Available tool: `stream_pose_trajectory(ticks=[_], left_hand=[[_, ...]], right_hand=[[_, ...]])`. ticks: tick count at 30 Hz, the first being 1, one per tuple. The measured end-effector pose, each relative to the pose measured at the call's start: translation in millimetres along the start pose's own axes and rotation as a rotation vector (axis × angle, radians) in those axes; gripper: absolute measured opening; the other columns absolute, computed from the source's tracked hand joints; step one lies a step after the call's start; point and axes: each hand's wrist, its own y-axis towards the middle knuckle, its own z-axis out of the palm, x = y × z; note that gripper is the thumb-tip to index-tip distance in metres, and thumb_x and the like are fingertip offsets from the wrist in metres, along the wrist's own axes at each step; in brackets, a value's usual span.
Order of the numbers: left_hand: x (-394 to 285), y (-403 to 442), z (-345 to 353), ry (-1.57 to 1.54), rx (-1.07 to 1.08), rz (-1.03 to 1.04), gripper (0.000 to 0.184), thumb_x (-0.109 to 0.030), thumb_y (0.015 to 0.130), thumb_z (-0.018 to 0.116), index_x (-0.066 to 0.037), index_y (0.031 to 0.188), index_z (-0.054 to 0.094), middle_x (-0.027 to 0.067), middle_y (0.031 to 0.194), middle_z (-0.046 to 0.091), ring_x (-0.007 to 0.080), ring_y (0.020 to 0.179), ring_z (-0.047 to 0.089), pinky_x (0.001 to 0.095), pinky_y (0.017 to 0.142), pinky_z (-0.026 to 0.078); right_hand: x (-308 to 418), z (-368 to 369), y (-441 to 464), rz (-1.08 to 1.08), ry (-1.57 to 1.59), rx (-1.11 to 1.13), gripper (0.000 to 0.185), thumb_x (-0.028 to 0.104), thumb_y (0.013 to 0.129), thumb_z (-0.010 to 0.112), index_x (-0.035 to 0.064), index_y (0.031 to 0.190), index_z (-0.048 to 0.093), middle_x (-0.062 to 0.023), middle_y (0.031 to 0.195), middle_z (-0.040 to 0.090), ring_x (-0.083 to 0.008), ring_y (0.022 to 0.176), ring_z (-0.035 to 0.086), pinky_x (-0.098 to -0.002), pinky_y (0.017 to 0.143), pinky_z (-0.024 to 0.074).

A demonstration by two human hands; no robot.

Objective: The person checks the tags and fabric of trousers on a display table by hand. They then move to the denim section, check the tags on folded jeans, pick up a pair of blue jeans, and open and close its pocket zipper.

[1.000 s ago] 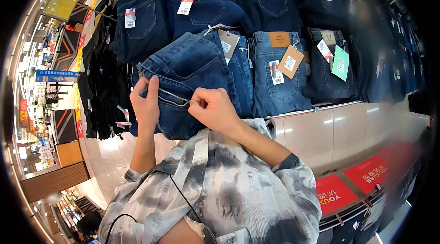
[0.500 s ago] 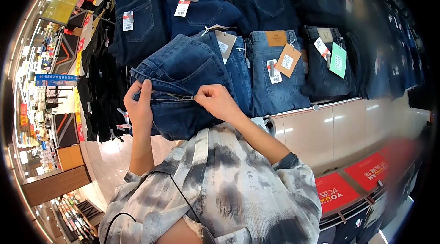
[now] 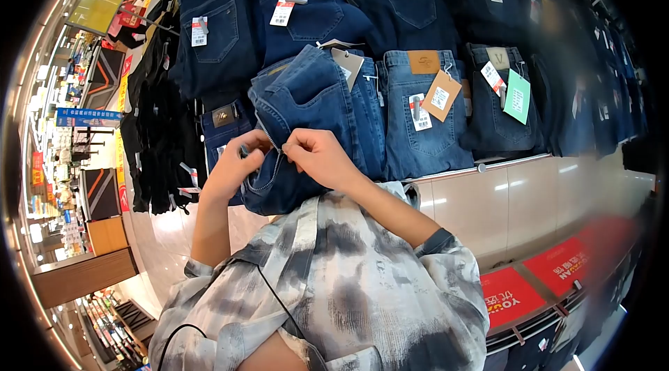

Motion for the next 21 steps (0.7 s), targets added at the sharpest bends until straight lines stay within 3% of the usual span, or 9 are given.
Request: stream_pose_trajectory(ticks=[2,5,6,9,12,15,21], left_hand=[[-10,-4,7,0.140,-0.018,0.083,0.041,-0.022,0.074,0.075,0.002,0.106,0.064,0.0063,0.097,0.065,0.0163,0.093,0.061,0.0286,0.089,0.046],[-34,-15,22,0.455,-0.137,0.106,0.041,-0.016,0.070,0.077,0.003,0.104,0.064,0.0104,0.096,0.068,0.0184,0.092,0.064,0.0305,0.088,0.048],[-32,-15,25,0.531,-0.176,0.151,0.038,-0.012,0.070,0.075,0.004,0.103,0.064,0.0128,0.090,0.069,0.0195,0.085,0.066,0.0290,0.082,0.050],[-24,-10,24,0.501,-0.219,0.028,0.032,-0.010,0.072,0.073,0.004,0.100,0.065,0.0128,0.084,0.069,0.0187,0.080,0.066,0.0271,0.078,0.050],[-18,-7,18,0.429,-0.192,0.018,0.026,-0.006,0.077,0.064,0.005,0.100,0.067,0.0149,0.086,0.072,0.0194,0.079,0.068,0.0276,0.074,0.051],[-10,-5,11,0.334,-0.116,-0.007,0.026,-0.003,0.080,0.060,0.008,0.103,0.067,0.0151,0.090,0.072,0.0169,0.083,0.067,0.0280,0.076,0.051],[0,-1,7,0.154,-0.025,-0.105,0.024,-0.002,0.082,0.060,0.007,0.103,0.065,0.0088,0.091,0.069,0.0129,0.089,0.064,0.0261,0.081,0.048]], right_hand=[[1,-1,1,0.052,-0.006,-0.018,0.018,0.014,0.094,0.060,-0.0002,0.083,0.063,-0.0017,0.070,0.060,-0.0065,0.058,0.054,-0.0219,0.052,0.0431],[1,3,1,0.060,0.015,-0.044,0.017,0.014,0.093,0.060,-0.0003,0.083,0.064,-0.0022,0.067,0.061,-0.0064,0.056,0.055,-0.0208,0.050,0.0428],[1,6,2,0.050,0.028,-0.050,0.017,0.013,0.093,0.060,-0.0003,0.083,0.064,-0.0024,0.066,0.061,-0.0063,0.055,0.055,-0.0204,0.049,0.0427],[3,8,4,0.061,-0.072,-0.086,0.017,0.012,0.088,0.063,-0.0021,0.079,0.064,-0.0041,0.062,0.061,-0.0062,0.055,0.054,-0.0219,0.050,0.0423],[-9,8,8,-0.132,-0.293,-0.145,0.015,0.009,0.087,0.063,-0.0026,0.077,0.063,0.0001,0.063,0.058,-0.0039,0.057,0.049,-0.0225,0.051,0.0396],[-8,8,7,-0.092,-0.284,-0.155,0.019,0.011,0.080,0.066,-0.0053,0.072,0.061,-0.0068,0.057,0.057,-0.0058,0.055,0.048,-0.0266,0.051,0.0398],[-22,5,3,0.025,-0.226,-0.138,0.020,0.011,0.085,0.065,-0.0040,0.072,0.061,-0.0026,0.058,0.056,-0.0065,0.055,0.049,-0.0256,0.053,0.0413]])
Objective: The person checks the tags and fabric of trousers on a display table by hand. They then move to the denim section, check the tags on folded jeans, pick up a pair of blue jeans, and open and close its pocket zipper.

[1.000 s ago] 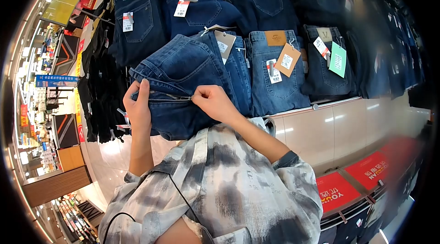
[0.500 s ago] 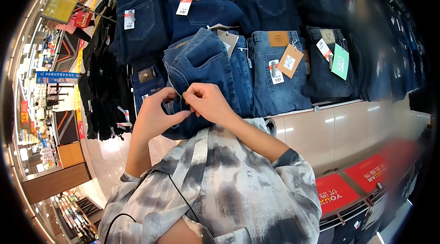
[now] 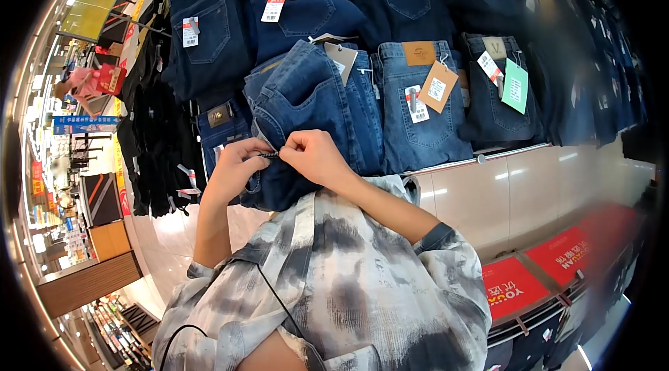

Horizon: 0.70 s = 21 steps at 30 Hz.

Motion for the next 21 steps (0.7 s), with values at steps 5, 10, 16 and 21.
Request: stream_pose_trajectory(ticks=[5,10,16,21], left_hand=[[12,2,-5,-0.055,-0.047,0.108,0.022,-0.002,0.084,0.063,0.002,0.105,0.061,0.0039,0.089,0.066,0.0108,0.086,0.061,0.0254,0.080,0.047],[6,-3,-9,0.347,-0.224,0.175,0.023,-0.008,0.082,0.072,-0.001,0.102,0.062,0.0096,0.096,0.067,0.0218,0.090,0.064,0.0318,0.083,0.049],[-3,-8,3,0.736,-0.582,0.402,0.031,-0.017,0.069,0.083,-0.006,0.091,0.063,0.0071,0.087,0.062,0.0275,0.087,0.059,0.0378,0.082,0.046],[3,-8,13,0.809,-0.784,0.455,0.027,-0.016,0.067,0.084,-0.007,0.084,0.065,0.0061,0.090,0.060,0.0277,0.091,0.055,0.0375,0.078,0.044]], right_hand=[[-20,4,7,-0.014,0.272,0.060,0.014,0.014,0.091,0.067,0.0014,0.095,0.062,-0.0025,0.086,0.062,-0.0094,0.075,0.057,-0.0253,0.066,0.0477],[-29,9,12,-0.081,0.142,0.061,0.033,0.017,0.088,0.072,0.0013,0.114,0.058,-0.0065,0.103,0.060,-0.0139,0.093,0.058,-0.0285,0.083,0.0489],[-14,11,16,-0.045,0.056,0.106,0.020,0.015,0.089,0.072,0.0017,0.100,0.063,-0.0003,0.083,0.060,-0.0074,0.075,0.053,-0.0235,0.069,0.0460],[-10,14,19,-0.038,0.009,0.130,0.021,0.017,0.086,0.073,0.0002,0.093,0.063,-0.0030,0.079,0.057,-0.0117,0.073,0.052,-0.0268,0.065,0.0444]])
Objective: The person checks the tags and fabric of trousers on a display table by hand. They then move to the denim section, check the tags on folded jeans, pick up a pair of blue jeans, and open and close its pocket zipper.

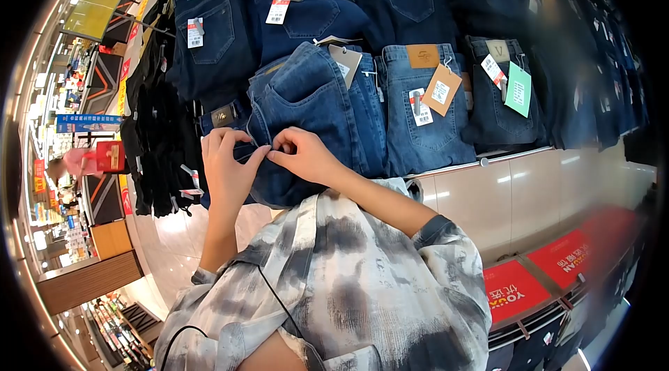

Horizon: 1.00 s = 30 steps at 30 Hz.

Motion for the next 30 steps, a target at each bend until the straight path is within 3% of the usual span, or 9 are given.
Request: stream_pose_trajectory(ticks=[3,7,12,15,18,21,30], left_hand=[[-5,-4,0,-0.033,0.010,-0.036,0.026,-0.014,0.067,0.084,-0.007,0.082,0.065,0.0061,0.088,0.060,0.0262,0.089,0.054,0.0364,0.078,0.044],[-5,-7,4,-0.031,0.067,-0.021,0.021,-0.017,0.069,0.084,-0.006,0.077,0.068,0.0039,0.084,0.060,0.0245,0.085,0.055,0.0354,0.075,0.044],[1,-15,19,0.011,0.225,-0.012,0.016,-0.018,0.085,0.066,-0.004,0.081,0.070,0.0083,0.086,0.063,0.0278,0.086,0.056,0.0389,0.075,0.042],[8,-17,24,0.020,0.251,0.025,0.013,-0.015,0.085,0.065,-0.003,0.083,0.070,0.0080,0.086,0.063,0.0280,0.086,0.056,0.0392,0.074,0.042],[6,-15,22,-0.038,0.239,0.055,0.008,-0.009,0.086,0.062,-0.002,0.087,0.065,0.0105,0.089,0.060,0.0296,0.086,0.055,0.0401,0.074,0.043],[6,-14,21,-0.137,0.218,0.056,0.004,-0.003,0.085,0.061,0.000,0.088,0.061,0.0128,0.090,0.057,0.0315,0.087,0.054,0.0412,0.077,0.043],[5,-11,27,-0.181,0.035,0.105,0.005,0.001,0.083,0.063,0.000,0.086,0.060,0.0134,0.091,0.057,0.0345,0.092,0.053,0.0415,0.082,0.044]], right_hand=[[-9,4,3,-0.201,-0.075,-0.105,0.018,0.016,0.086,0.071,0.0012,0.088,0.061,-0.0057,0.078,0.056,-0.0196,0.075,0.054,-0.0304,0.069,0.0451],[-3,4,-1,-0.261,-0.257,-0.133,0.017,0.015,0.086,0.067,0.0028,0.087,0.056,-0.0103,0.081,0.058,-0.0296,0.079,0.056,-0.0372,0.075,0.0439],[12,3,-7,-0.288,-0.515,-0.105,0.017,0.015,0.087,0.065,0.0040,0.088,0.053,-0.0111,0.079,0.062,-0.0333,0.078,0.059,-0.0407,0.075,0.0417],[13,5,-9,-0.375,-0.503,-0.142,0.018,0.014,0.088,0.066,0.0019,0.094,0.054,-0.0097,0.076,0.063,-0.0295,0.072,0.059,-0.0394,0.063,0.0450],[23,3,-12,-0.122,-0.310,-0.097,0.023,0.020,0.085,0.069,0.0019,0.092,0.057,-0.0121,0.082,0.064,-0.0303,0.078,0.062,-0.0381,0.072,0.0472],[11,4,-10,-0.093,-0.327,-0.072,0.027,0.023,0.084,0.071,0.0002,0.091,0.059,-0.0129,0.083,0.062,-0.0274,0.076,0.061,-0.0358,0.070,0.0492],[5,3,-3,-0.110,-0.120,-0.026,0.035,0.022,0.083,0.075,0.0004,0.077,0.048,-0.0100,0.072,0.045,-0.0233,0.064,0.042,-0.0347,0.060,0.0390]])
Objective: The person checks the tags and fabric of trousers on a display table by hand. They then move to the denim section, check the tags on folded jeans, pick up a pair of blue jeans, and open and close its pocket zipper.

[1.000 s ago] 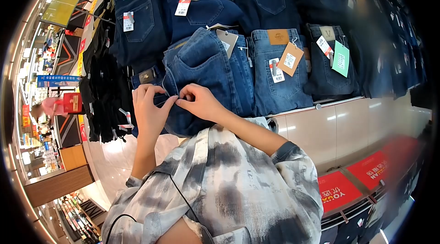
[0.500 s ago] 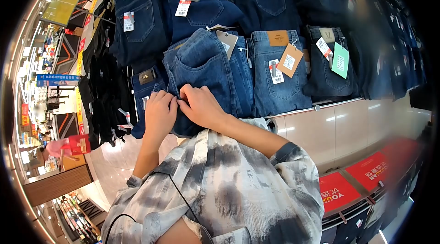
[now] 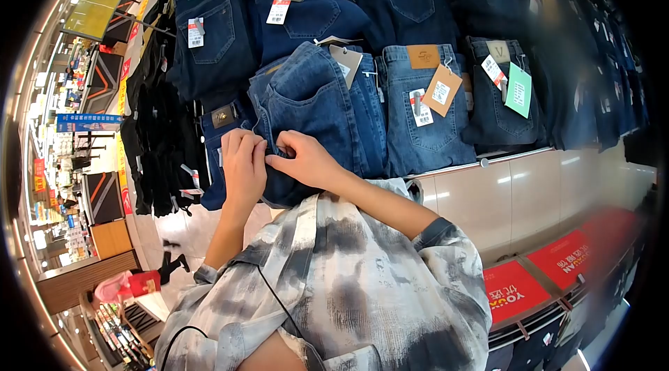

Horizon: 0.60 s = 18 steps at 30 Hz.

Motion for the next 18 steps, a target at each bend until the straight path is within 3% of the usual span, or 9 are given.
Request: stream_pose_trajectory(ticks=[7,18], left_hand=[[18,10,0,0.086,-0.143,-0.086,0.005,0.000,0.083,0.064,-0.001,0.083,0.059,0.0127,0.089,0.057,0.0336,0.089,0.053,0.0418,0.080,0.043],[67,6,26,-0.016,-0.177,-0.199,0.006,-0.001,0.089,0.061,0.002,0.086,0.057,0.0141,0.087,0.054,0.0324,0.085,0.053,0.0387,0.076,0.043]], right_hand=[[8,-5,-6,-0.099,-0.253,-0.032,0.039,0.025,0.082,0.075,0.0010,0.074,0.046,-0.0115,0.071,0.048,-0.0263,0.063,0.045,-0.0371,0.058,0.0384],[1,-12,-12,-0.065,-0.182,0.019,0.043,0.025,0.081,0.074,0.0002,0.068,0.042,-0.0125,0.063,0.044,-0.0262,0.056,0.043,-0.0381,0.054,0.0362]])
